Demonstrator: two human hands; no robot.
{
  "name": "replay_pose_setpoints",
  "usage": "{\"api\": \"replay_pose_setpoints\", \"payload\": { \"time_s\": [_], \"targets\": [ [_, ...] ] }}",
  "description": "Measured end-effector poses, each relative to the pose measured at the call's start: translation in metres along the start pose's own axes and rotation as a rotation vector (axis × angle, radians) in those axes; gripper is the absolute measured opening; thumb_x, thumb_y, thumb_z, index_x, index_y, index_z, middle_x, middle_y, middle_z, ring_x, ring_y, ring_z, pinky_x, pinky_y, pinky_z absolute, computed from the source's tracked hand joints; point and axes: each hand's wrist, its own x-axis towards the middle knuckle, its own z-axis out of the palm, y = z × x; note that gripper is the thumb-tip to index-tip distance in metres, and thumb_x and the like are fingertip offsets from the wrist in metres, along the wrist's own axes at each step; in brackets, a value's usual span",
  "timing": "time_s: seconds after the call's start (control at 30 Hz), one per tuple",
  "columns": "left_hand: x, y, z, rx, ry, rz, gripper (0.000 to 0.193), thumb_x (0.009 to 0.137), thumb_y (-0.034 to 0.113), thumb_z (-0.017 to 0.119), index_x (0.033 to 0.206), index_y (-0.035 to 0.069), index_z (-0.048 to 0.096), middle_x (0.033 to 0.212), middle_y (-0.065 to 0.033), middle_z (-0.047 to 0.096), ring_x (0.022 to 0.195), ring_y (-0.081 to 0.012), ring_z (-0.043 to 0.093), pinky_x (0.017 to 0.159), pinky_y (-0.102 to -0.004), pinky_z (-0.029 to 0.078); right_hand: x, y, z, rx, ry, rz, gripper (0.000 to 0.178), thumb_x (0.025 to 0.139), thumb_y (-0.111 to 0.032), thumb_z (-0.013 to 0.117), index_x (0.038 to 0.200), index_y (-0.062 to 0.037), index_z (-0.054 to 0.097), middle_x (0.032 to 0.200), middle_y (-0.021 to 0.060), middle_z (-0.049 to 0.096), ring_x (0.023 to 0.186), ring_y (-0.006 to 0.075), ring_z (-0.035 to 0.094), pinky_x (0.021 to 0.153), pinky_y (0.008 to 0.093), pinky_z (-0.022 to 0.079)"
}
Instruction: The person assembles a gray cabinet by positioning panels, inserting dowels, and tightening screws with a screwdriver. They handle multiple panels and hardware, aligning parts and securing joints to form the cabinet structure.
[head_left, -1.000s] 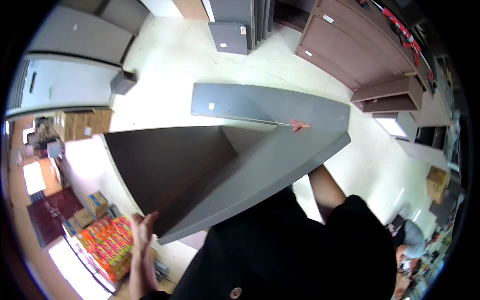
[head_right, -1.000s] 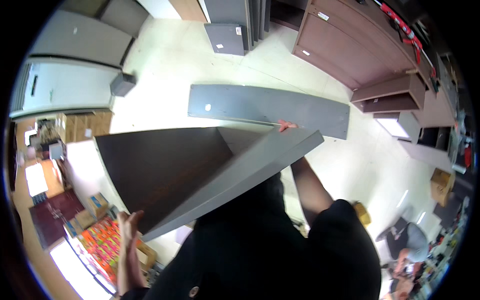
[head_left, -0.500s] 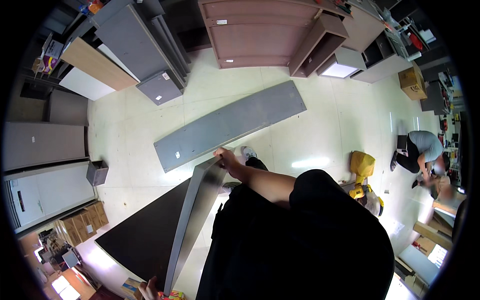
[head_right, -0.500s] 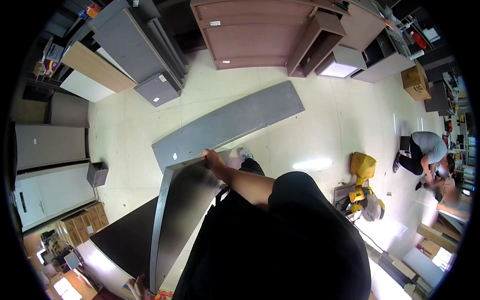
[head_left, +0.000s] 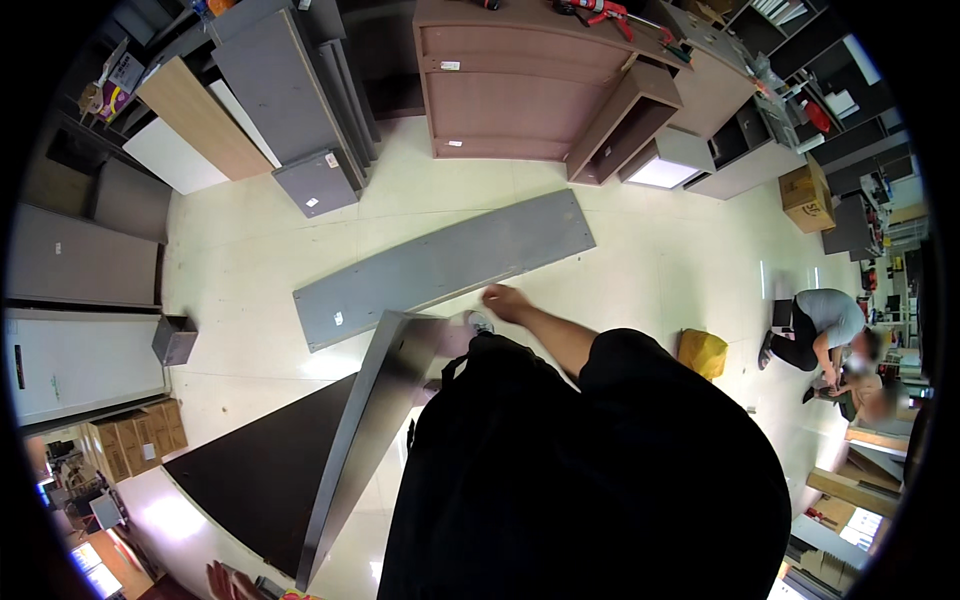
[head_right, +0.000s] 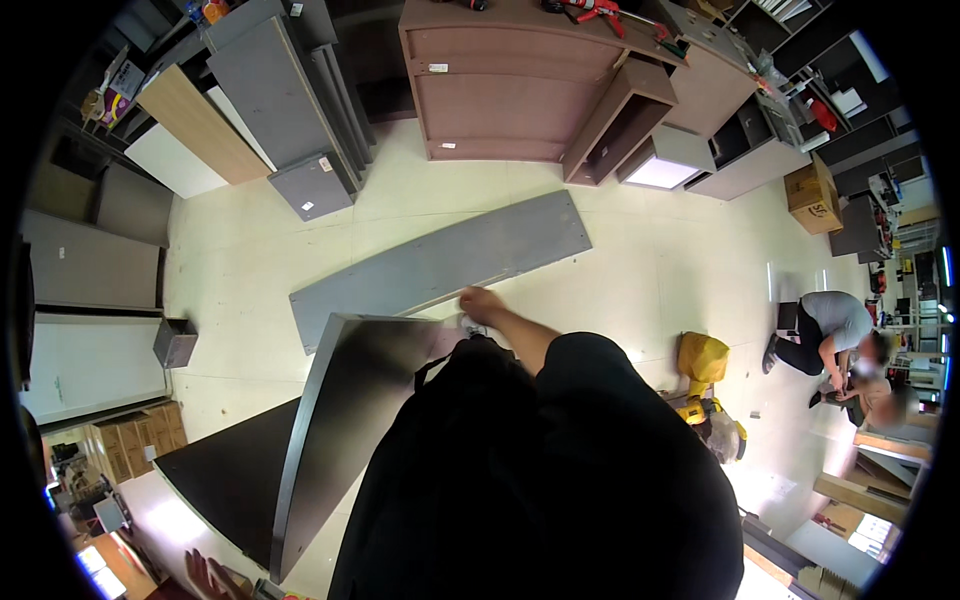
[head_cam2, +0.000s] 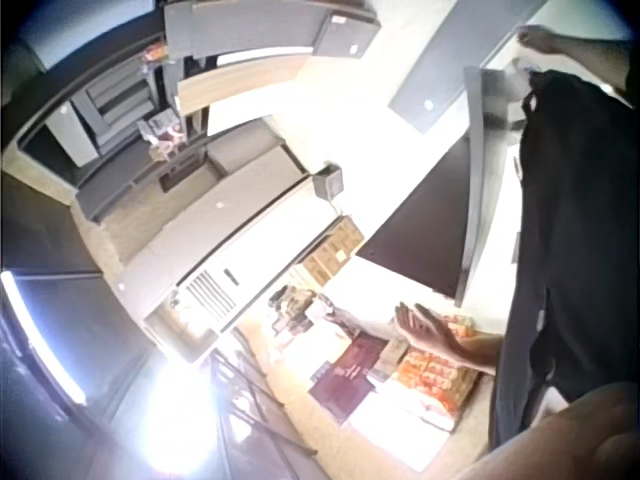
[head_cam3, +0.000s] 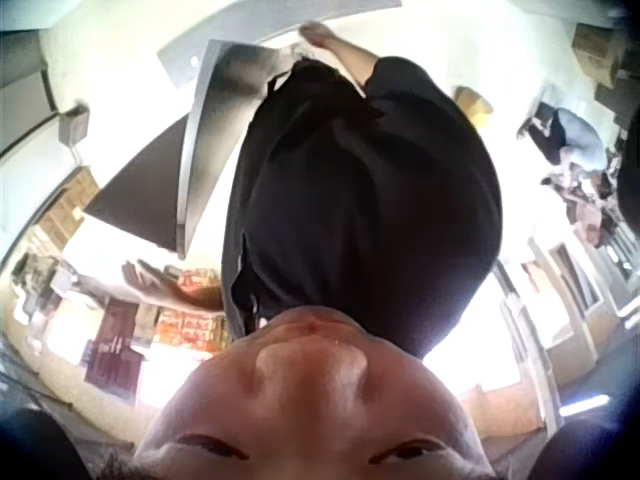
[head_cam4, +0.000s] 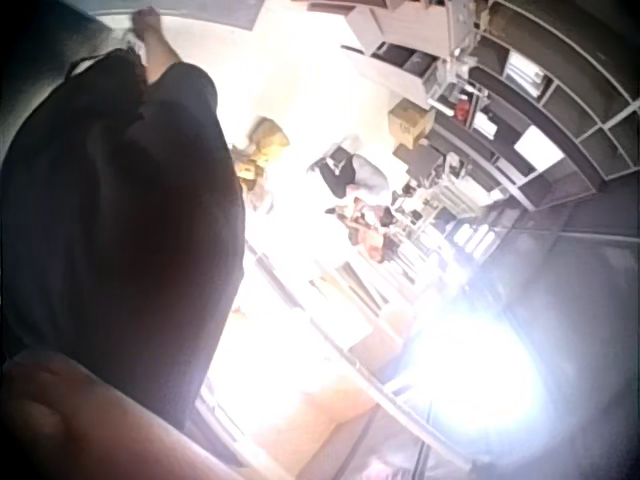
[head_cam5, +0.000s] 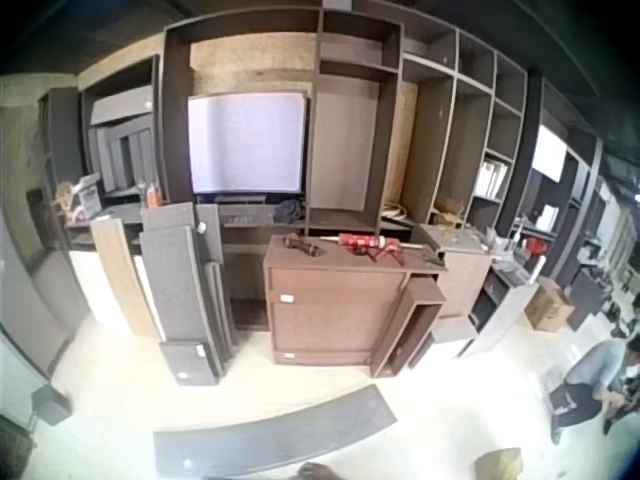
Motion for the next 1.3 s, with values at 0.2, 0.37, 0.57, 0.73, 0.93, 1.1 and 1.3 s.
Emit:
{"api": "replay_pose_setpoints", "payload": {
  "time_s": [0.2, 0.37, 0.57, 0.73, 0.93, 1.1, 1.3],
  "targets": [
    [-0.003, 0.114, 0.064, -0.518, -0.141, 0.302, 0.034, 0.102, 0.009, 0.05, 0.131, -0.01, 0.051, 0.12, -0.0254, 0.063, 0.104, -0.0264, 0.067, 0.086, -0.0315, 0.058, -0.114, 0.157, -0.103, -0.202, 0.115, 0.477, 0.039, 0.088, -0.031, 0.051, 0.107, -0.0016, 0.069, 0.116, 0.0229, 0.066, 0.112, 0.038, 0.062, 0.097, 0.0444, 0.048],
    [-0.001, 0.134, 0.099, -1.589, -0.671, 0.787, 0.038, 0.096, 0.027, 0.061, 0.111, -0.007, 0.06, 0.103, -0.0256, 0.066, 0.091, -0.039, 0.065, 0.083, -0.0515, 0.052, -0.185, 0.338, -0.102, -0.336, 0.063, 0.538, 0.039, 0.086, -0.032, 0.052, 0.104, -0.0028, 0.071, 0.112, 0.0216, 0.068, 0.108, 0.038, 0.064, 0.093, 0.0447, 0.05],
    [-0.018, 0.266, 0.136, -0.814, -1.143, 0.456, 0.028, 0.077, 0.011, 0.068, 0.099, -0.006, 0.066, 0.095, -0.017, 0.069, 0.09, -0.0291, 0.067, 0.084, -0.036, 0.049, -0.173, 0.25, -0.119, -0.251, 0.166, 0.698, 0.037, 0.085, -0.029, 0.05, 0.101, -0.0037, 0.072, 0.114, 0.0213, 0.068, 0.109, 0.0374, 0.064, 0.095, 0.0451, 0.05],
    [-0.098, 0.295, 0.275, -0.496, -1.091, 0.05, 0.03, 0.089, 0.008, 0.066, 0.117, -0.002, 0.063, 0.113, -0.0158, 0.069, 0.104, -0.029, 0.067, 0.091, -0.0369, 0.051, -0.032, 0.275, -0.222, -0.131, 0.249, 0.476, 0.031, 0.083, -0.031, 0.058, 0.093, -0.004, 0.071, 0.1, 0.0205, 0.07, 0.098, 0.0384, 0.067, 0.086, 0.0449, 0.053],
    [-0.255, 0.297, 0.448, 0.096, -1.497, -0.142, 0.065, 0.092, 0.038, 0.065, 0.141, 0.001, 0.043, 0.137, -0.0287, 0.051, 0.127, -0.0426, 0.05, 0.105, -0.0477, 0.042, 0.052, 0.366, -0.324, -0.251, -0.13, 0.5, 0.04, 0.086, -0.032, 0.051, 0.1, -0.0013, 0.072, 0.108, 0.0256, 0.067, 0.106, 0.0417, 0.064, 0.094, 0.0484, 0.05],
    [-0.297, 0.334, 0.533, -0.164, -1.626, -0.499, 0.071, 0.096, 0.043, 0.058, 0.145, -0.003, 0.034, 0.144, -0.0275, 0.045, 0.135, -0.0388, 0.044, 0.111, -0.044, 0.036, 0.088, 0.457, -0.363, -0.272, -0.18, 0.576, 0.04, 0.09, -0.033, 0.049, 0.101, -0.0015, 0.071, 0.113, 0.0253, 0.066, 0.108, 0.0424, 0.062, 0.094, 0.0489, 0.05],
    [-0.296, 0.436, 0.721, 0.223, -1.782, -0.403, 0.092, 0.086, 0.058, 0.064, 0.151, 0.004, 0.027, 0.146, -0.0356, 0.034, 0.133, -0.0502, 0.04, 0.111, -0.0496, 0.035, 0.188, 0.597, -0.291, -0.272, -0.193, 0.786, 0.041, 0.09, -0.031, 0.049, 0.11, -0.0019, 0.069, 0.122, 0.0238, 0.064, 0.115, 0.0402, 0.06, 0.1, 0.0489, 0.047]
  ]
}}
